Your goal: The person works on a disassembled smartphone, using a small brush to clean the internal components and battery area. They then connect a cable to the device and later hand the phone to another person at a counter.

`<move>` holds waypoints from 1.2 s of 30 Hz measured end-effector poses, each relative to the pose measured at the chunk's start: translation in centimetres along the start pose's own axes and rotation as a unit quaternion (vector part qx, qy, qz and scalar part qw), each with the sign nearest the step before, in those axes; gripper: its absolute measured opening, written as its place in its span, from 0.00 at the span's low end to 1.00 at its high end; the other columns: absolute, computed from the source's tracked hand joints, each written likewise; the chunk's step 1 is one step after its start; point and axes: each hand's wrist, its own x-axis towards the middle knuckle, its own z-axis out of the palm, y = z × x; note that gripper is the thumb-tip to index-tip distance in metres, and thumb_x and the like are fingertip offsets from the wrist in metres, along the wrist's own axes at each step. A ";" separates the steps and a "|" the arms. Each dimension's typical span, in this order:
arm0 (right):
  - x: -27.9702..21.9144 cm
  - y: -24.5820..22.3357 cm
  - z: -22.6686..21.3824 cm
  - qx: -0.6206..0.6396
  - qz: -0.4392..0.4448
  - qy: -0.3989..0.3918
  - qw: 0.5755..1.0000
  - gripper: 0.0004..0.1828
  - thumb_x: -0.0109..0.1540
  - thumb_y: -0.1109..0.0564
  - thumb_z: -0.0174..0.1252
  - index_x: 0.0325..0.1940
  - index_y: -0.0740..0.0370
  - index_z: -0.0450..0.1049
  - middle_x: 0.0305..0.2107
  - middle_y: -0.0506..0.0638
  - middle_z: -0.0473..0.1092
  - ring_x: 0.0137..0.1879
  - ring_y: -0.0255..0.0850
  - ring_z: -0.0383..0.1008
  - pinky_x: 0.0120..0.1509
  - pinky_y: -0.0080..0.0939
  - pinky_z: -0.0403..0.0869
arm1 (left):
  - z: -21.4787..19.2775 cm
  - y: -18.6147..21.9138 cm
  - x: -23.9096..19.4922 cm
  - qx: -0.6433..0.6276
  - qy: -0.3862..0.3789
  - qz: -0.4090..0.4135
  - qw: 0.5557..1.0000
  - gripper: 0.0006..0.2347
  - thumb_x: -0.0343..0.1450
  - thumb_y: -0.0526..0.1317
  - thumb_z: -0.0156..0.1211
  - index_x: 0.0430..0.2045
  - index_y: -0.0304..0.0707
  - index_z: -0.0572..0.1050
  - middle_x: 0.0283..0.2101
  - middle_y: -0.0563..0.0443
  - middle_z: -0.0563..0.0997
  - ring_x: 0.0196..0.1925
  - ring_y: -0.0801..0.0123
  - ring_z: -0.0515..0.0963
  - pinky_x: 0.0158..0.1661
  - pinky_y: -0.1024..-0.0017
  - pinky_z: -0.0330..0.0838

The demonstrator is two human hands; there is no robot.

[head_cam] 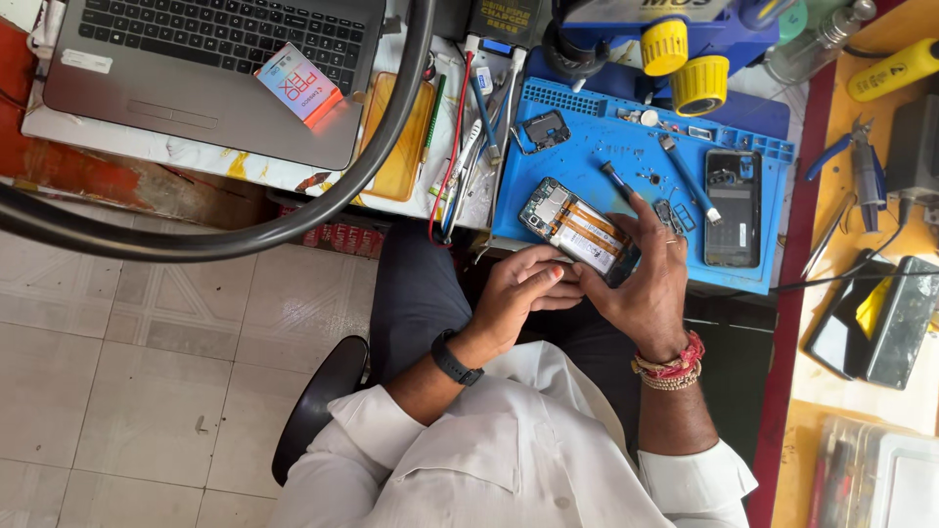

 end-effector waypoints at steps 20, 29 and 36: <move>2.2 0.7 2.1 -0.090 -0.028 0.042 0.995 0.44 0.55 0.50 0.75 0.70 0.67 0.66 0.60 0.62 0.70 0.66 0.58 0.68 0.70 0.59 0.64 | -10.7 8.8 -8.6 0.773 0.085 -0.136 0.614 0.23 0.66 0.49 0.69 0.49 0.33 0.74 0.40 0.36 0.83 0.44 0.45 0.83 0.43 0.53 0.77; -5.0 -1.5 4.3 -0.142 -0.013 0.174 0.974 0.29 0.65 0.52 0.71 0.66 0.63 0.70 0.64 0.60 0.69 0.69 0.58 0.67 0.72 0.59 0.64 | -13.4 7.6 -13.0 0.774 0.021 -0.213 0.596 0.23 0.65 0.52 0.71 0.43 0.31 0.75 0.40 0.37 0.83 0.45 0.46 0.83 0.45 0.54 0.77; -14.5 -3.4 7.5 -0.167 0.070 0.184 0.966 0.28 0.64 0.52 0.71 0.66 0.60 0.72 0.63 0.56 0.70 0.69 0.54 0.68 0.71 0.58 0.64 | -17.4 9.0 -19.9 0.790 0.027 -0.260 0.555 0.30 0.60 0.60 0.71 0.44 0.32 0.76 0.43 0.36 0.81 0.48 0.46 0.81 0.47 0.54 0.76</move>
